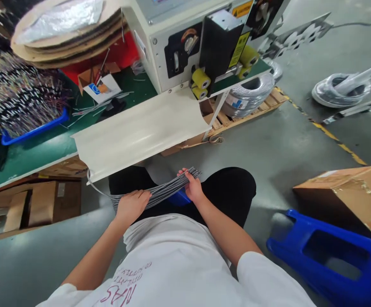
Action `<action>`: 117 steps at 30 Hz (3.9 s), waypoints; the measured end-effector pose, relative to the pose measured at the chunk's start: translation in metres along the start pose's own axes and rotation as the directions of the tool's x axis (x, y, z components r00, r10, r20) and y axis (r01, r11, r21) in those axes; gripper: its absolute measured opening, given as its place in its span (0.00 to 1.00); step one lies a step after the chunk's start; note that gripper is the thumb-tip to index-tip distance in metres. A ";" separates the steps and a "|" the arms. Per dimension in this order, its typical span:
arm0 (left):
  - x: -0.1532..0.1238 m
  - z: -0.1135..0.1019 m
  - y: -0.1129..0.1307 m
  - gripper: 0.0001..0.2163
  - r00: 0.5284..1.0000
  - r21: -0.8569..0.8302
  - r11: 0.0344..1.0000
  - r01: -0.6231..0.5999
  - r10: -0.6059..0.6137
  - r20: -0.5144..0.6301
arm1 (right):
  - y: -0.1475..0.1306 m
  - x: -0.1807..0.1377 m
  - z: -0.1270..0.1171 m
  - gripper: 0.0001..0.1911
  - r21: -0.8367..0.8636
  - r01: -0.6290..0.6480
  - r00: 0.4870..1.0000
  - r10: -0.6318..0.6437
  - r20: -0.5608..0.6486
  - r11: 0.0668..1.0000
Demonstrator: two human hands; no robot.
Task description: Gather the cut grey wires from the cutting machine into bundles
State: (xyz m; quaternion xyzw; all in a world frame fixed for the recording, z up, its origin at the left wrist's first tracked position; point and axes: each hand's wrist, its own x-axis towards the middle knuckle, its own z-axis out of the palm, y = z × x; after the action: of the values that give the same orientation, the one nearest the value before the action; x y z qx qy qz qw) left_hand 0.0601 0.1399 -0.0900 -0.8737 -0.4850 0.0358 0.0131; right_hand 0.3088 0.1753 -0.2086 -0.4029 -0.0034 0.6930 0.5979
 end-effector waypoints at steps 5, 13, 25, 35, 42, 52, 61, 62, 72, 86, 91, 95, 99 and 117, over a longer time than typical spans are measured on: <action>-0.002 0.013 -0.004 0.14 0.997 -0.019 0.999 0.041 -0.039 0.066 | 0.001 -0.002 0.000 0.16 -0.012 0.005 1.000 -0.005 0.018 1.000; 0.007 0.018 0.000 0.14 0.997 -0.001 1.000 -0.005 0.005 0.072 | -0.003 0.000 0.003 0.16 -0.018 -0.007 1.000 0.007 0.022 1.000; -0.042 0.020 -0.054 0.19 0.962 0.068 0.959 0.274 -0.272 -0.027 | 0.011 0.004 0.004 0.16 0.037 0.023 0.996 -0.020 -0.091 0.999; -0.067 0.071 -0.076 0.11 0.936 -0.075 0.946 0.317 -0.324 -0.138 | 0.012 0.006 0.001 0.17 0.113 0.024 1.000 -0.024 -0.001 0.993; -0.062 0.076 -0.080 0.09 0.986 -0.093 0.988 0.127 -0.136 -0.101 | 0.012 0.009 -0.003 0.17 0.104 0.054 0.999 -0.053 -0.006 0.993; -0.057 0.056 -0.051 0.13 0.983 -0.086 0.980 0.181 -0.179 0.032 | 0.002 0.006 0.005 0.14 0.086 0.036 0.999 -0.037 0.008 0.996; -0.035 0.042 -0.019 0.15 0.992 -0.132 0.988 0.080 -0.066 0.111 | -0.017 0.023 0.000 0.10 0.103 0.173 0.976 -0.156 -0.150 0.979; -0.028 0.038 -0.016 0.15 0.996 -0.119 0.991 0.060 -0.051 0.078 | -0.020 0.026 -0.003 0.11 0.096 0.186 0.970 -0.168 -0.176 0.978; 0.125 -0.081 -0.002 0.18 0.854 -0.195 0.975 0.107 -0.191 -0.484 | -0.012 0.026 -0.018 0.15 0.026 0.115 0.980 -0.109 -0.166 0.993; 0.088 -0.055 0.011 0.11 0.940 -0.092 0.993 0.070 -0.097 -0.328 | -0.021 0.016 -0.014 0.15 0.053 0.132 0.985 -0.125 -0.118 0.990; 0.056 -0.002 0.041 0.13 0.989 -0.102 0.994 0.047 -0.061 -0.137 | -0.021 0.012 -0.002 0.15 0.002 0.138 0.986 -0.137 -0.095 0.990; 0.052 0.030 0.052 0.15 0.995 -0.106 0.990 0.093 -0.095 -0.014 | -0.018 0.009 -0.002 0.14 0.008 0.141 0.989 -0.140 -0.044 0.990; 0.057 0.039 0.056 0.15 0.997 -0.138 0.988 0.075 -0.071 0.034 | -0.017 0.008 -0.005 0.15 0.011 0.115 0.992 -0.114 -0.047 0.993; -0.033 0.009 -0.034 0.19 0.905 0.037 0.924 0.380 -0.380 0.190 | -0.008 0.020 -0.007 0.12 0.109 0.113 0.985 -0.097 -0.142 0.988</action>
State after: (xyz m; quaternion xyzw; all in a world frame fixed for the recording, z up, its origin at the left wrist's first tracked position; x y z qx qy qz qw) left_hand 0.0132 0.1301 -0.0952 -0.7548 -0.6449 0.1170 -0.0278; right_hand 0.3202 0.1907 -0.2198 -0.4129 0.0567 0.6304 0.6549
